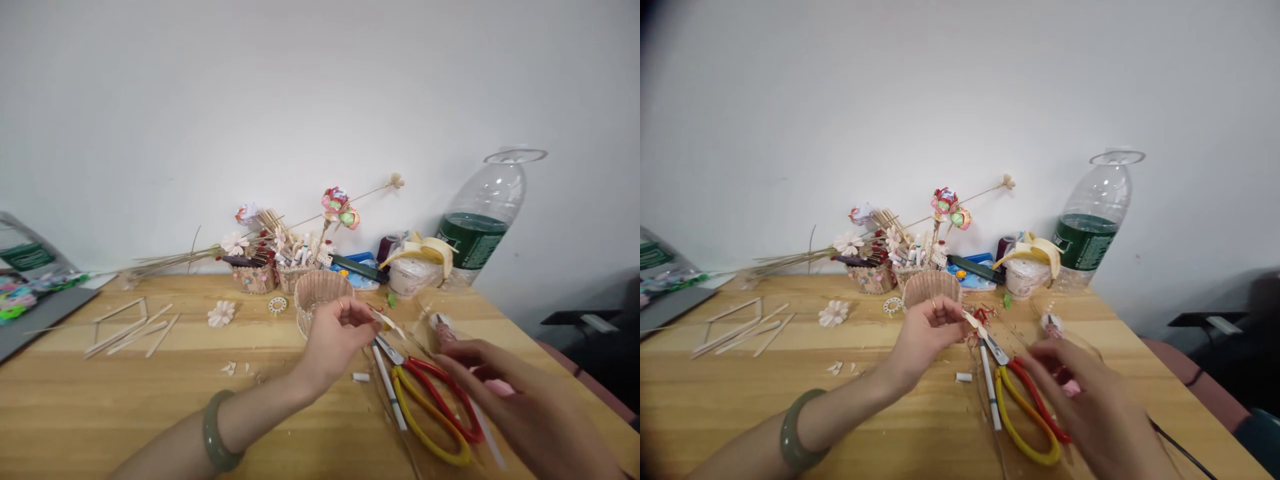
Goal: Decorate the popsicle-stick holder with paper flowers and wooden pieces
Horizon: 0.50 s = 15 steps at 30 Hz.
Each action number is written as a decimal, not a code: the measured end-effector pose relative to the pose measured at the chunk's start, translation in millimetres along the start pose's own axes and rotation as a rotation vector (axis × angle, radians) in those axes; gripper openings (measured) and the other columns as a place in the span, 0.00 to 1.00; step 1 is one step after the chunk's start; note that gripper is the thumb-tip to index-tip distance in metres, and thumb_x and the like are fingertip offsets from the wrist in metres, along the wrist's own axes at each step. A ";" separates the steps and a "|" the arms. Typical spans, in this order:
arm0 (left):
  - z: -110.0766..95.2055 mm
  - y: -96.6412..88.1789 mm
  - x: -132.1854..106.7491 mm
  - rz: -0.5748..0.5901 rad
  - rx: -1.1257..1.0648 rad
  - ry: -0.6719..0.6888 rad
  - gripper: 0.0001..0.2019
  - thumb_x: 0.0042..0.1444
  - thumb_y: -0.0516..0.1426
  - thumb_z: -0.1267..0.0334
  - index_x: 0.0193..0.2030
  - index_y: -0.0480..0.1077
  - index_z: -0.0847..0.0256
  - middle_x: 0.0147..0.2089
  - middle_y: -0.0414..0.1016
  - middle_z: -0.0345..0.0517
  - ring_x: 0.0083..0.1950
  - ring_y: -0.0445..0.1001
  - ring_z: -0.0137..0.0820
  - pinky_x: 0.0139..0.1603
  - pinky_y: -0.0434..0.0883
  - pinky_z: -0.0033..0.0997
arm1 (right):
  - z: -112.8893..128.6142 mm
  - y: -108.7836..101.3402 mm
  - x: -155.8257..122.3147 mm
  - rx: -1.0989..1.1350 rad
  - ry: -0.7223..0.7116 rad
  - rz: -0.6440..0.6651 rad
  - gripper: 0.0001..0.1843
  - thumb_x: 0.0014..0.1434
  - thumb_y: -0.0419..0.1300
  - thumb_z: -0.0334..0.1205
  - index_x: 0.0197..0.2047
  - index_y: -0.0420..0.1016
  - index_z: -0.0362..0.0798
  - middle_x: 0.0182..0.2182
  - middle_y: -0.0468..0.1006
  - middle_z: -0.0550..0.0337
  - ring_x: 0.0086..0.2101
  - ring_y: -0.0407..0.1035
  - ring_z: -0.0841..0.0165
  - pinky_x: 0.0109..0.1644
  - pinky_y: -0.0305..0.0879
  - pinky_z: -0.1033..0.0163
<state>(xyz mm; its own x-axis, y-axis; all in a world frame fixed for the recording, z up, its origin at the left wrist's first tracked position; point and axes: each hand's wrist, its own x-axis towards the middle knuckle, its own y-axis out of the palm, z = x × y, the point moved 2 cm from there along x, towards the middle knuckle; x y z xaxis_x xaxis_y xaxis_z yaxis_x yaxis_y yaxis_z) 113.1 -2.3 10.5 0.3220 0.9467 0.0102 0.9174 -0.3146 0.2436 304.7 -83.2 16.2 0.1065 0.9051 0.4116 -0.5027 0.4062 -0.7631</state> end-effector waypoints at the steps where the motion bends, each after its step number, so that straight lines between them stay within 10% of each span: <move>1: -0.6 0.7 -1.9 -0.017 -0.012 -0.033 0.07 0.39 0.63 0.70 0.25 0.67 0.65 0.24 0.71 0.39 0.26 0.67 0.22 0.30 0.65 0.23 | 16.3 5.5 -0.9 -0.004 -0.074 -0.040 0.18 0.55 0.54 0.57 0.30 0.74 0.52 0.22 0.76 0.62 0.21 0.70 0.70 0.21 0.65 0.68; 8: -4.5 -3.5 -13.7 -0.078 0.013 -0.104 0.08 0.39 0.61 0.72 0.22 0.64 0.64 0.20 0.66 0.35 0.24 0.62 0.21 0.28 0.62 0.23 | 61.1 30.1 7.1 -0.011 -0.267 -0.291 0.12 0.58 0.55 0.47 0.29 0.72 0.49 0.21 0.75 0.63 0.19 0.68 0.73 0.22 0.62 0.68; 15: -26.9 -47.0 -3.9 0.024 0.461 0.280 0.09 0.46 0.62 0.62 0.34 0.71 0.62 0.36 0.75 0.45 0.38 0.71 0.30 0.43 0.67 0.32 | 47.9 32.2 24.3 0.255 0.046 -0.212 0.17 0.50 0.58 0.55 0.27 0.75 0.50 0.20 0.76 0.60 0.19 0.67 0.70 0.21 0.61 0.67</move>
<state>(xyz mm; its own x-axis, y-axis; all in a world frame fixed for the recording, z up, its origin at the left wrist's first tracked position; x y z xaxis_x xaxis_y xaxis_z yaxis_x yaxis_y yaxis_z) 62.5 10.6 25.1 0.3272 0.9012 0.2841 0.9384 -0.2746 -0.2099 250.0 -54.2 25.6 0.2676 0.8109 0.5204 -0.6629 0.5469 -0.5114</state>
